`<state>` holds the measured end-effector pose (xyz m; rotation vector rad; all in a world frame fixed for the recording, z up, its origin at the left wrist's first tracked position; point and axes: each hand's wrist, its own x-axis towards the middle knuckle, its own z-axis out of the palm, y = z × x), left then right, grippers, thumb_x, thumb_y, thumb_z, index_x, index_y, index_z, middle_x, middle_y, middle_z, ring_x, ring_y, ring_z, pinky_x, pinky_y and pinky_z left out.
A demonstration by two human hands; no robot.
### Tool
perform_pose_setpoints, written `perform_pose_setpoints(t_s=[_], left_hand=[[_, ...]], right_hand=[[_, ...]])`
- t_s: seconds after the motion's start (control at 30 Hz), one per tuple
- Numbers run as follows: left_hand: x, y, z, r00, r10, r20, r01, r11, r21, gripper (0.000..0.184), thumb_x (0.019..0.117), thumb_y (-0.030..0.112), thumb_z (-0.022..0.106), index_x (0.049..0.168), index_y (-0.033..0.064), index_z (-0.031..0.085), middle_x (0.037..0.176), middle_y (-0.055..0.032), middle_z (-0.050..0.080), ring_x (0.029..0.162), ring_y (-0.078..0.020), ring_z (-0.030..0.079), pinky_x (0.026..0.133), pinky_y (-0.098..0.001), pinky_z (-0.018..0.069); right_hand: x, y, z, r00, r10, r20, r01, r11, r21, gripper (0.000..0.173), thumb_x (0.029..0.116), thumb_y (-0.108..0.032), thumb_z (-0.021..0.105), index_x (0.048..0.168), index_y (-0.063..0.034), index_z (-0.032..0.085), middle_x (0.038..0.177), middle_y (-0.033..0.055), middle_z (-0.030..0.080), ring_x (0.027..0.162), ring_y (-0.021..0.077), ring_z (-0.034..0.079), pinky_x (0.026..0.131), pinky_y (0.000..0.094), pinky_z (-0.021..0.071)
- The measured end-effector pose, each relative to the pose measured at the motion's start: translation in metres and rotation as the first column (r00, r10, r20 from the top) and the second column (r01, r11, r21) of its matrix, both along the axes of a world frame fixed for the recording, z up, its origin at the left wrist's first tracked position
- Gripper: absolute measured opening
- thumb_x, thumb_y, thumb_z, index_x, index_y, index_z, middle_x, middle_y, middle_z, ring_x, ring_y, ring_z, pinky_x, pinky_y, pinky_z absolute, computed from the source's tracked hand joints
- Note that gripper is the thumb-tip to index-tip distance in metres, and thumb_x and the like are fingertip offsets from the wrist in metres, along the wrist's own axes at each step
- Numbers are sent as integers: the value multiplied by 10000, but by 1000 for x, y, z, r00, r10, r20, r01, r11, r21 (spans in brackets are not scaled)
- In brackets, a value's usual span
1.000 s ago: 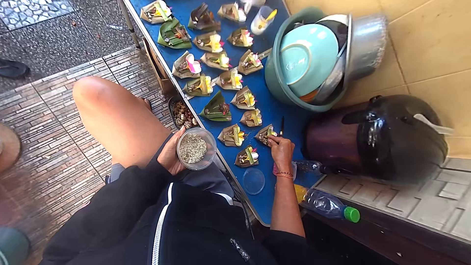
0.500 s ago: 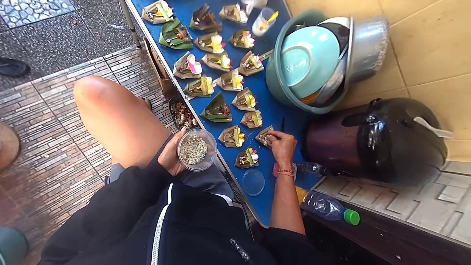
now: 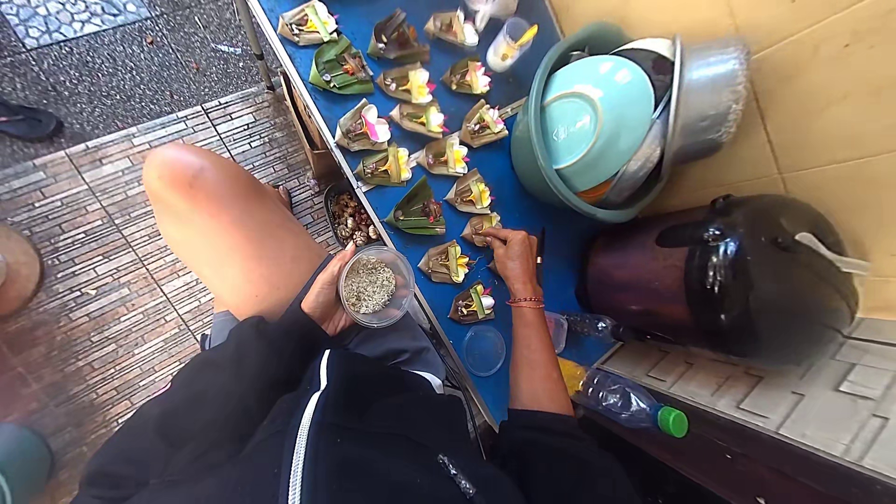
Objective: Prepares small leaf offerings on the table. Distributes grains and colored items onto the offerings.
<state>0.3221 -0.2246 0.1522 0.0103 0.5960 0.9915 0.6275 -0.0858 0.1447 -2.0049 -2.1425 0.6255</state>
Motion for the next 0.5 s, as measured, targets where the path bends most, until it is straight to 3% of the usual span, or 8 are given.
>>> perform_pose_setpoints(t_s=[0.13,0.3,0.5], left_hand=[[-2,0,-1,999,-40,16,40,999,32,682,1075,549,145,1356,97,571,1168,-210,701,1063,-356,706,881,-507,604],[-2,-1,-3,999,-40,13,40,998,53,663,1075,541,162,1358,104,573,1178,-213,696,1073,-361,701,898,-519,597],[0,0,-1,1000,-20,2,20,1000,4,676,1076,557,180,1368,83,562,1182,-220,691,1078,-359,697,905,-523,591]], right_hand=[[1,1,-1,1000,7,-7,-7,1000,15,262,1002,10,563,1119,-45,792,1063,205,761,1016,379,719,947,563,505],[1,3,-5,999,-6,-35,8,999,48,201,975,8,612,1059,-22,792,1032,197,762,982,349,726,923,532,530],[3,5,-5,999,-10,-34,11,1000,29,214,983,17,596,1077,-9,786,1053,206,757,990,343,728,943,515,537]])
